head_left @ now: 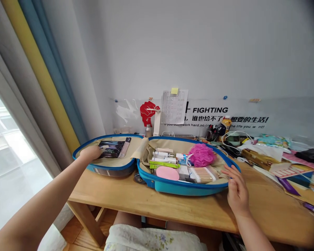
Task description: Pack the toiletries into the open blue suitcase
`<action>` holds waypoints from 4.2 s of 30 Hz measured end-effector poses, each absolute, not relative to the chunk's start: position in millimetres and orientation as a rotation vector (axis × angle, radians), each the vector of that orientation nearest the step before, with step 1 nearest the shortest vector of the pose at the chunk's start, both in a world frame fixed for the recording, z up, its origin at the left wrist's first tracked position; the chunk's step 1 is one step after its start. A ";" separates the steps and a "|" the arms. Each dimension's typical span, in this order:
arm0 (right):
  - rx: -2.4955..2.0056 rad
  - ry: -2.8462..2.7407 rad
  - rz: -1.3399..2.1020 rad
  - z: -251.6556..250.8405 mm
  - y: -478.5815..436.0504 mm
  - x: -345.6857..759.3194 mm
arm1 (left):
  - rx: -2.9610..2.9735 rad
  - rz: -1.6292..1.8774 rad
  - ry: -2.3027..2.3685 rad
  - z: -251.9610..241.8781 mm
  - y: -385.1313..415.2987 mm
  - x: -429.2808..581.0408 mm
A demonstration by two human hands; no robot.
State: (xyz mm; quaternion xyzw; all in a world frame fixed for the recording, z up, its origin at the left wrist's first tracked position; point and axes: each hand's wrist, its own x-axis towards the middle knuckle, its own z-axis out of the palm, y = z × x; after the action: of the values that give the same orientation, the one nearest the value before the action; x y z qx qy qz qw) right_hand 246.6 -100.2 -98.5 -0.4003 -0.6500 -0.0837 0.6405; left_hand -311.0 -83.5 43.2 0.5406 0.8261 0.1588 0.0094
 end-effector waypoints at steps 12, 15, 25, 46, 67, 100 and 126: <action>-0.921 -1.491 -0.187 -96.8 -102.2 245.4 | 1.907 1.217 1.776 64.2 -50.3 -147.2; -0.916 -1.484 -0.183 -97.7 -102.1 245.7 | 2.089 1.105 1.575 49.2 -40.6 -81.6; -0.906 -1.498 -0.206 -99.7 -102.5 245.6 | 2.506 0.368 1.283 -14.9 -18.0 11.5; -0.918 -1.503 -0.209 -98.3 -100.5 247.7 | 2.306 0.338 1.920 44.1 -3.1 -154.6; -0.940 -1.481 -0.200 -98.3 -100.5 247.5 | 2.140 -0.157 2.484 8.5 -41.1 -279.2; -0.921 -1.476 -0.203 -96.9 -101.4 245.6 | 2.691 -0.152 1.332 51.6 -55.5 -117.3; -0.911 -1.489 -0.228 -98.6 -100.5 248.2 | 2.341 0.735 2.325 -20.9 -134.5 -193.9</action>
State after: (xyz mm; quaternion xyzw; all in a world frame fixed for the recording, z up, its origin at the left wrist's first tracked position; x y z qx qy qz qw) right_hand 248.2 -100.5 -98.6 -0.3989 -0.6520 -0.1000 0.6370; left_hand -193.9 -134.5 -20.9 0.6876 0.6830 0.2158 -0.1190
